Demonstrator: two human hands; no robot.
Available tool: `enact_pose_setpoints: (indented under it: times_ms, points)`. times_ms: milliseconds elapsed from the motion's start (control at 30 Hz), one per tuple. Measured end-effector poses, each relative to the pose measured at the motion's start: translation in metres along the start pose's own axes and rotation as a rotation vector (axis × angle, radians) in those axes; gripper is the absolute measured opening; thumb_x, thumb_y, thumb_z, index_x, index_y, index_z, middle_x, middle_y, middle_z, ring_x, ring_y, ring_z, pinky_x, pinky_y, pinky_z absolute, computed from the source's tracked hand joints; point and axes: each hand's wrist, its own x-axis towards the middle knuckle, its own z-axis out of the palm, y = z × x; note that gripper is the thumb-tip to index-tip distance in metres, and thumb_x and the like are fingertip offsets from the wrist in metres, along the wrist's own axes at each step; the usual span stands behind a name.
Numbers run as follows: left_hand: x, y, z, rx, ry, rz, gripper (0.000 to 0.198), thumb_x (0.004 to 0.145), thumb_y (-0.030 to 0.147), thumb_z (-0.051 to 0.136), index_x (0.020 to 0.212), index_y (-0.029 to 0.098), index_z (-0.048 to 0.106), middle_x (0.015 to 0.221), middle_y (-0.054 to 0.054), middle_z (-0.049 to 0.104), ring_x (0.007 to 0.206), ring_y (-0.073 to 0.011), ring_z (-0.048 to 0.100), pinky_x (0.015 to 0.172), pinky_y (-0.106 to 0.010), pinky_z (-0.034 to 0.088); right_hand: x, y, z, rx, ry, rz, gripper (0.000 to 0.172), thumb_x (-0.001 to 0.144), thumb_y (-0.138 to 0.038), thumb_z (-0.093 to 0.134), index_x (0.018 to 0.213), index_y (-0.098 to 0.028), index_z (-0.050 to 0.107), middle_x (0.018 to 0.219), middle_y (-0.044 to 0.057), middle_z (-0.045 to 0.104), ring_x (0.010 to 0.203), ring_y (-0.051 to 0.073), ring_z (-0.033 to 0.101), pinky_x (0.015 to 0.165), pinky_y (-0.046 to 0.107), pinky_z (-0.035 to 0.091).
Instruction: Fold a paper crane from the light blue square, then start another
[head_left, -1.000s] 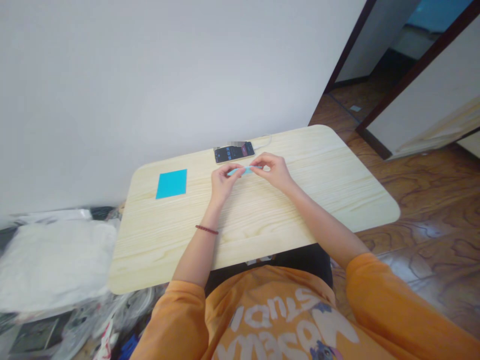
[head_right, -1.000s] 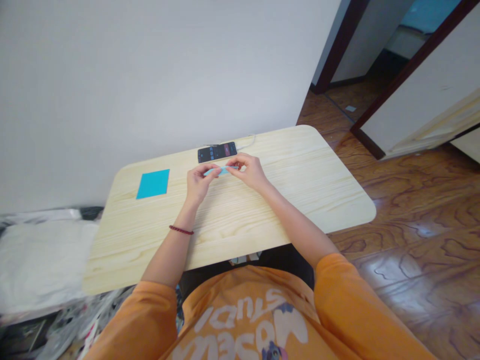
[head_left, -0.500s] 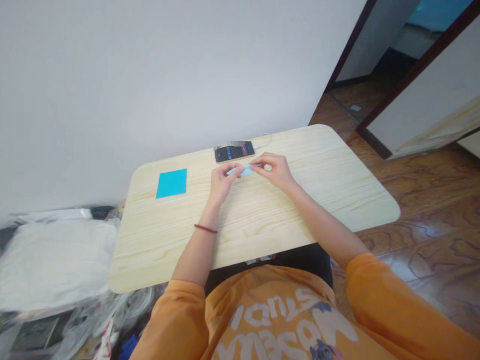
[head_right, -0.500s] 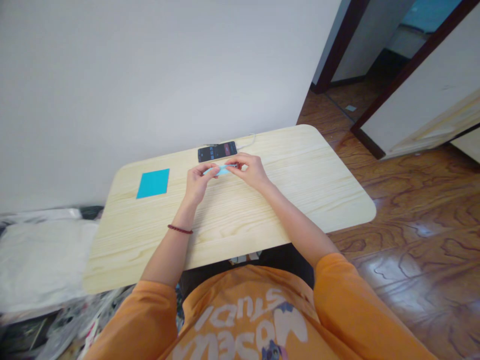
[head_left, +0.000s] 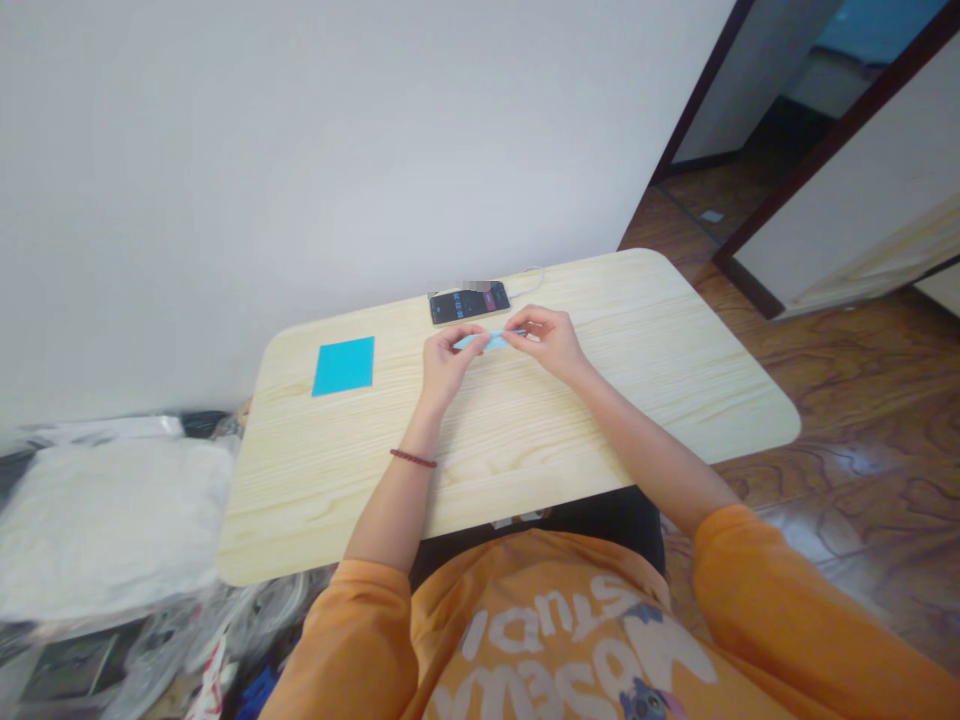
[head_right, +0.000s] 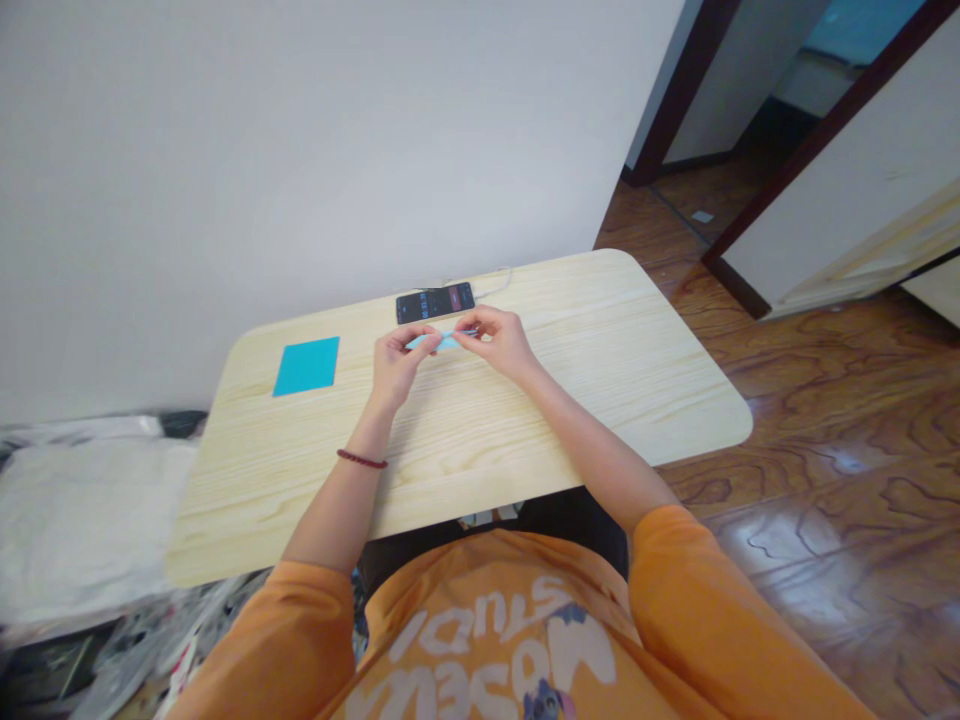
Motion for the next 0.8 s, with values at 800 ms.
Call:
enact_pose_setpoints:
  times_ms: [800]
  points:
    - [-0.0015,-0.0011,0.0025,0.040,-0.018,0.065,0.020,0.069,0.036,0.070,0.073,0.016,0.067,0.076,-0.003,0.067,0.071,-0.0137,0.060,0.066,-0.025,0.046,0.0010,-0.0010,0.0006,0.164,0.013,0.144,0.020,0.063,-0.033,0.074,0.066,-0.017,0.062,0.068,0.000,0.059,0.068,0.013,0.055,0.066,0.029,0.047]
